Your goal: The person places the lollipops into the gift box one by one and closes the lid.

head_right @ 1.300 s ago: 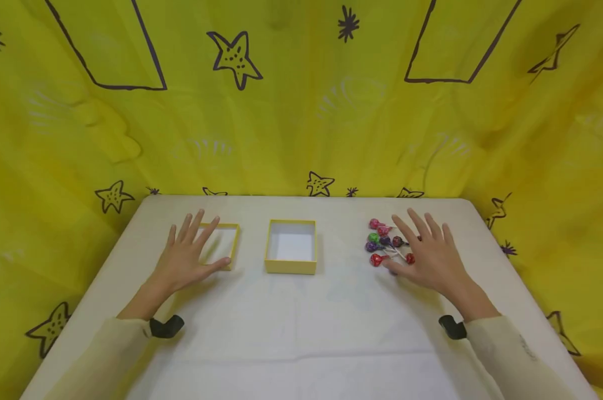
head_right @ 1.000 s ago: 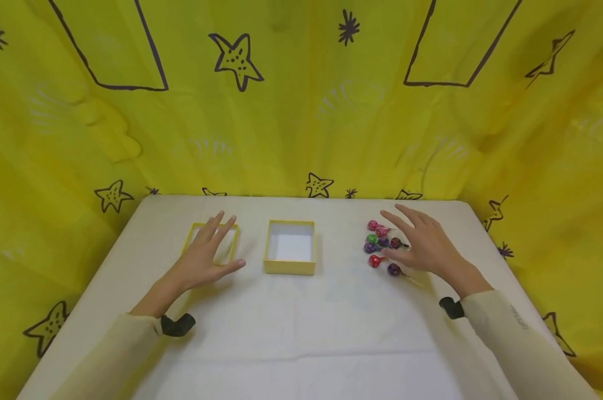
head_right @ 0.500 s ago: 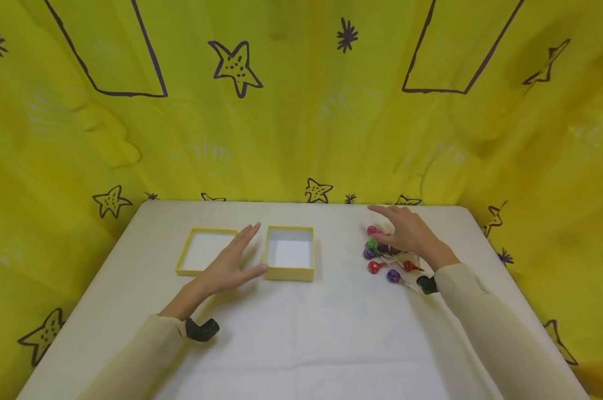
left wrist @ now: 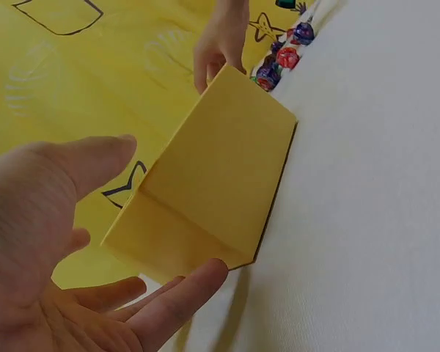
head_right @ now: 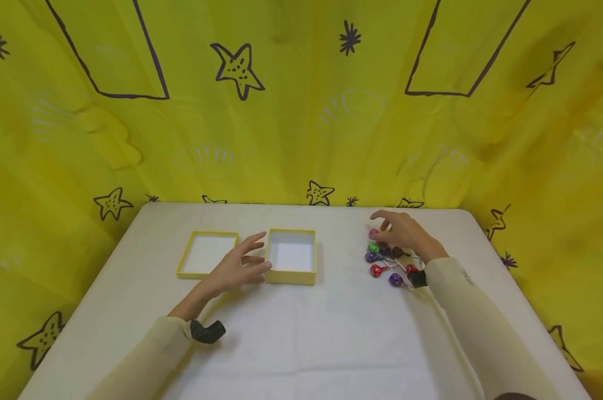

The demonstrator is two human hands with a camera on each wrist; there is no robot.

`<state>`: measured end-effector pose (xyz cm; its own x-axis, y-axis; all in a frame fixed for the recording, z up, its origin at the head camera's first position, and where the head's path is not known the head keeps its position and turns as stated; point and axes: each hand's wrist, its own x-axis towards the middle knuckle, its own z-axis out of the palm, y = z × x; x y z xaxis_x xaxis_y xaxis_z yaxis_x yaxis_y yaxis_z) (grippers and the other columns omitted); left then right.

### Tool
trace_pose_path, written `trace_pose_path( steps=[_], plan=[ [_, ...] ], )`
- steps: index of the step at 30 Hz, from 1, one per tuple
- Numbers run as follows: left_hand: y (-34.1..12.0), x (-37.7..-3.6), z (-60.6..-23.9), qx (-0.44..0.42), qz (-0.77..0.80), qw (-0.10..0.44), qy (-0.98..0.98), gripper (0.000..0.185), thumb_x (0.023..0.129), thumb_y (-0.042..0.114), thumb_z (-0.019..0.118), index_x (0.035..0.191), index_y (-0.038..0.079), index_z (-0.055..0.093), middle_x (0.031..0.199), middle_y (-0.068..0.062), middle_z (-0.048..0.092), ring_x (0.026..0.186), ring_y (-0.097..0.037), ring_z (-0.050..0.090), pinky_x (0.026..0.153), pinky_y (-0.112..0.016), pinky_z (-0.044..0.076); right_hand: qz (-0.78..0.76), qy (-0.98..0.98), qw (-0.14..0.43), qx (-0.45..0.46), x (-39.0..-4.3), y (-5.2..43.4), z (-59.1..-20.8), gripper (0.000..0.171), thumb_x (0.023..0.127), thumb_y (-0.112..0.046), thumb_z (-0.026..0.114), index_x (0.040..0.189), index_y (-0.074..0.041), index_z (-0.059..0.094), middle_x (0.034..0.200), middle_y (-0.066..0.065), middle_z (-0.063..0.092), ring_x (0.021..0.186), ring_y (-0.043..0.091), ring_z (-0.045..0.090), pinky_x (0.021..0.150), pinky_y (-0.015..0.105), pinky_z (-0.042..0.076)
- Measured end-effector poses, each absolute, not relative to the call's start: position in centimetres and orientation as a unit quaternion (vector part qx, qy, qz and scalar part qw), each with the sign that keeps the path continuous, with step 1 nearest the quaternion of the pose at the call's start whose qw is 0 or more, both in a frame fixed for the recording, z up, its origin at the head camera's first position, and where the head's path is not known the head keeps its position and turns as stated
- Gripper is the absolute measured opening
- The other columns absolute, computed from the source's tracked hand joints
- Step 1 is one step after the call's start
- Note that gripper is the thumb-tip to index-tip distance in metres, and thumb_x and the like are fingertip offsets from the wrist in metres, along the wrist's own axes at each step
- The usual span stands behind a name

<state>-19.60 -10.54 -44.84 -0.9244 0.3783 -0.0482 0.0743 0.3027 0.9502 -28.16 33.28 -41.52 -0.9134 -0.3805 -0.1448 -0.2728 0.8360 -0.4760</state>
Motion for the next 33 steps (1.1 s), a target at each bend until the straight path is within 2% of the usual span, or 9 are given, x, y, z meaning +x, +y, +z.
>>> trace_pose_path(
  steps=[5, 12, 20, 33],
  plan=[
    [-10.4, -19.7, -45.0, 0.141, 0.611, 0.159, 0.762, 0.085, 0.091, 0.018, 0.081, 0.161, 0.018, 0.033, 0.155, -0.021, 0.044, 0.131, -0.043, 0.053, 0.082, -0.042, 0.062, -0.241, 0.947, 0.143, -0.157, -28.5, 33.0, -41.6, 0.049, 0.098, -0.025, 0.072, 0.139, -0.004, 0.055, 0.113, 0.024, 0.069, 0.075, 0.022, 0.068, 0.068, 0.039, 0.061],
    [-10.5, -19.7, -45.2, 0.117, 0.646, 0.182, 0.732, 0.083, 0.089, 0.012, 0.082, 0.159, 0.018, 0.037, 0.153, -0.022, 0.045, 0.134, -0.042, 0.051, 0.085, -0.043, 0.061, -0.234, 0.947, 0.143, -0.166, -28.8, 32.6, -41.8, 0.036, 0.097, -0.018, 0.072, 0.128, -0.002, 0.063, 0.109, 0.022, 0.071, 0.076, 0.022, 0.066, 0.066, 0.037, 0.06],
    [-10.6, -19.8, -45.6, 0.13, 0.664, 0.196, 0.71, 0.082, 0.09, 0.009, 0.08, 0.159, 0.018, 0.036, 0.151, -0.024, 0.045, 0.132, -0.043, 0.051, 0.085, -0.045, 0.061, -0.237, 0.947, 0.143, -0.166, -29.0, 32.3, -41.8, 0.019, 0.097, -0.013, 0.071, 0.114, -0.006, 0.07, 0.103, 0.016, 0.073, 0.078, 0.022, 0.065, 0.066, 0.035, 0.059],
    [-10.4, -19.8, -45.4, 0.118, 0.667, 0.202, 0.708, 0.084, 0.088, 0.004, 0.081, 0.158, 0.017, 0.037, 0.149, -0.024, 0.047, 0.125, -0.038, 0.056, 0.082, -0.046, 0.062, -0.226, 0.947, 0.134, -0.187, -28.7, 31.8, -40.8, 0.019, 0.095, -0.01, 0.073, 0.113, -0.004, 0.071, 0.098, 0.011, 0.072, 0.078, 0.021, 0.065, 0.072, 0.038, 0.06]
  ],
)
